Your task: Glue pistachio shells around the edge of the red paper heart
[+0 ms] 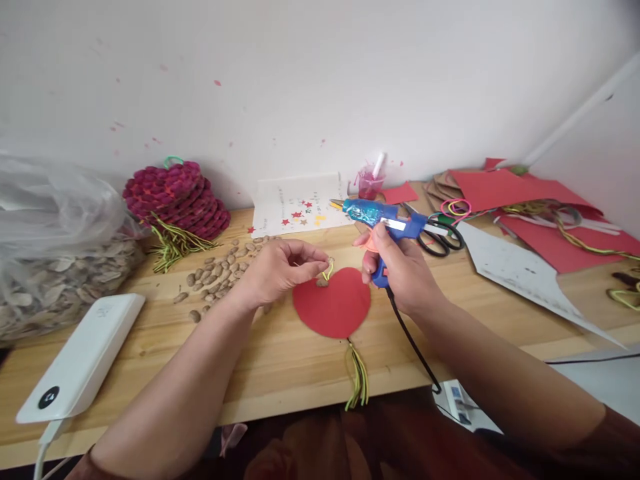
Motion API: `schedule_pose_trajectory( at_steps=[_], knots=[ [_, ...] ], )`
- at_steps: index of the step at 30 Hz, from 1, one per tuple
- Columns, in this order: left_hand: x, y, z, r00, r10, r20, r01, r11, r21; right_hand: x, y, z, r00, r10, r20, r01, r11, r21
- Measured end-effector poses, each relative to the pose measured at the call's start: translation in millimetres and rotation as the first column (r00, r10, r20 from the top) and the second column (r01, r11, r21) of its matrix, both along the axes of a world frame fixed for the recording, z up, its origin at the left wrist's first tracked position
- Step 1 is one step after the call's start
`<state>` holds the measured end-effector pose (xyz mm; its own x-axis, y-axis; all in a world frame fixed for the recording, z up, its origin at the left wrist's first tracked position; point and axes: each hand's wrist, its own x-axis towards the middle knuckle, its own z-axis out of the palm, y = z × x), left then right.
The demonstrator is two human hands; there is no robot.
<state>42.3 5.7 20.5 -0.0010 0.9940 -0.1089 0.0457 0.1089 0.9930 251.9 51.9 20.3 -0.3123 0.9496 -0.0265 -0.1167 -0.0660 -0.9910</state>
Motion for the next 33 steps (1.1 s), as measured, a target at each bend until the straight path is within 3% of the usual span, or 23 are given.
schedule_pose_trajectory(
  at_steps=[4,9,17,25,33],
  knots=[
    [12.1,-0.8,-2.5,0.954,-0.022,-0.3,0.039,0.998,0.051,-2.6,4.5,-6.4,0.999,-0.034,0.021,0.035,0.998,-0.059],
    [33.1,-5.8,0.3,0.771,0.135,-0.622,0.036,0.966,0.255,-4.2,6.6,-10.7,0.999,-0.049,-0.009,0.048,0.993,-0.109],
    [52.5,-11.5,-6.7,0.696,0.186,-0.694,0.031,0.957,0.289,-5.7,4.0,-12.5,0.998,-0.055,-0.025,0.049,0.98,-0.193],
    [54.7,-14.4,-7.0,0.44,0.092,-0.893,0.11,0.982,0.156,-6.8,1.8,-8.5,0.996,-0.091,-0.017,0.084,0.965,-0.249],
    [52.3,-14.1,-17.5,0.391,0.153,-0.908,0.137,0.965,0.222,-6.0,2.3,-10.8,0.997,-0.072,-0.015,0.065,0.963,-0.263]
  ],
)
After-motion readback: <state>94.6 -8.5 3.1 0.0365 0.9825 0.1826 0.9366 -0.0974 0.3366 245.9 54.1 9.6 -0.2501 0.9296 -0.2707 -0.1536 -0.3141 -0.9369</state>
